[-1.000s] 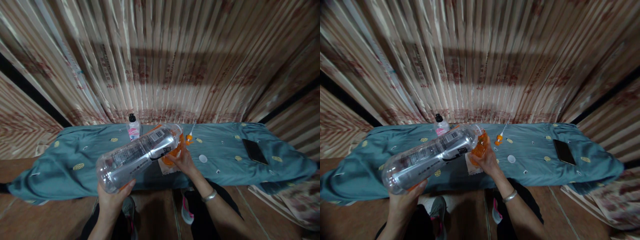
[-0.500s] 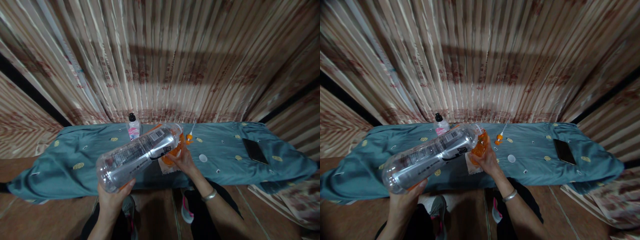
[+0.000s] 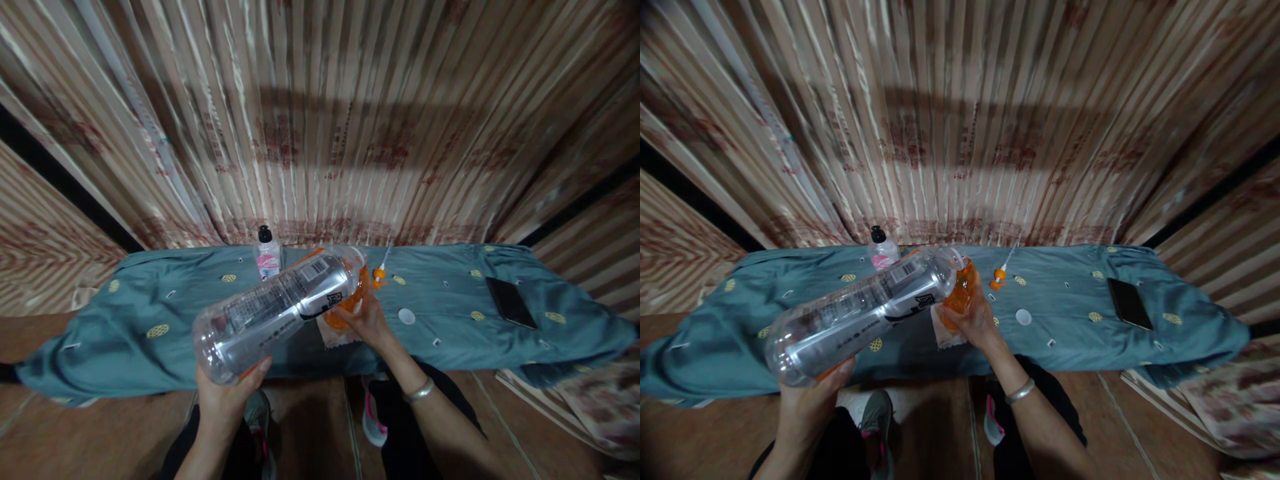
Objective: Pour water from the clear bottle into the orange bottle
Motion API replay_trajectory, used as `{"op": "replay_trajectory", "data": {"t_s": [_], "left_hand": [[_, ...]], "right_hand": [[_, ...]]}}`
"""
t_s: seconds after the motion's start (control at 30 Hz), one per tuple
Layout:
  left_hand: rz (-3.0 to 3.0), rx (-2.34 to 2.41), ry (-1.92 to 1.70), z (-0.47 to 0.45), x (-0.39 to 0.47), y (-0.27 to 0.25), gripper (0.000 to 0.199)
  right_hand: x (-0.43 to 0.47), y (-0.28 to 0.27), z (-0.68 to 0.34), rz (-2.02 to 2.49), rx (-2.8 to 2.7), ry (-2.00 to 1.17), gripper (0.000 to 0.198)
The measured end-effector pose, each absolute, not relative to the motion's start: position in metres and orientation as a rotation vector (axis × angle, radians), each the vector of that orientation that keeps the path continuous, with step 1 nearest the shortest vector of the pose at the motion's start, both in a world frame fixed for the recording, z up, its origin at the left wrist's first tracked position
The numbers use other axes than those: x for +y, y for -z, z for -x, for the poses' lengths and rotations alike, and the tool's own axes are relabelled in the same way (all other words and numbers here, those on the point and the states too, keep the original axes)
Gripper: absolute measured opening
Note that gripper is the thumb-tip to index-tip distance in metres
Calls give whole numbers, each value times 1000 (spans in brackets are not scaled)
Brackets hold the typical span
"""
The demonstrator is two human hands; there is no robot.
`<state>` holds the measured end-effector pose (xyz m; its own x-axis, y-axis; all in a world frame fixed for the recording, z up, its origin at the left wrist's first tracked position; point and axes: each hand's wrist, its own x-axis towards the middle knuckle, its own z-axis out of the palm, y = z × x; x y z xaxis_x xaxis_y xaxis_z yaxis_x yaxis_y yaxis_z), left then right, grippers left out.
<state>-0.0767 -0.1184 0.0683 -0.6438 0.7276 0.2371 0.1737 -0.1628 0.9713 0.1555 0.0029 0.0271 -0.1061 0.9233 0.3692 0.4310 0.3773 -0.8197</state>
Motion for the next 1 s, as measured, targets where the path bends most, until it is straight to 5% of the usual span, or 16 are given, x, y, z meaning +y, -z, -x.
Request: {"op": "replay_trajectory", "data": {"t_s": [1.0], "left_hand": [[-1014,1664,-1880,75,-119,-72,72]], "right_hand": [[2,-28,-155,1258,-1692,-671,108]]}}
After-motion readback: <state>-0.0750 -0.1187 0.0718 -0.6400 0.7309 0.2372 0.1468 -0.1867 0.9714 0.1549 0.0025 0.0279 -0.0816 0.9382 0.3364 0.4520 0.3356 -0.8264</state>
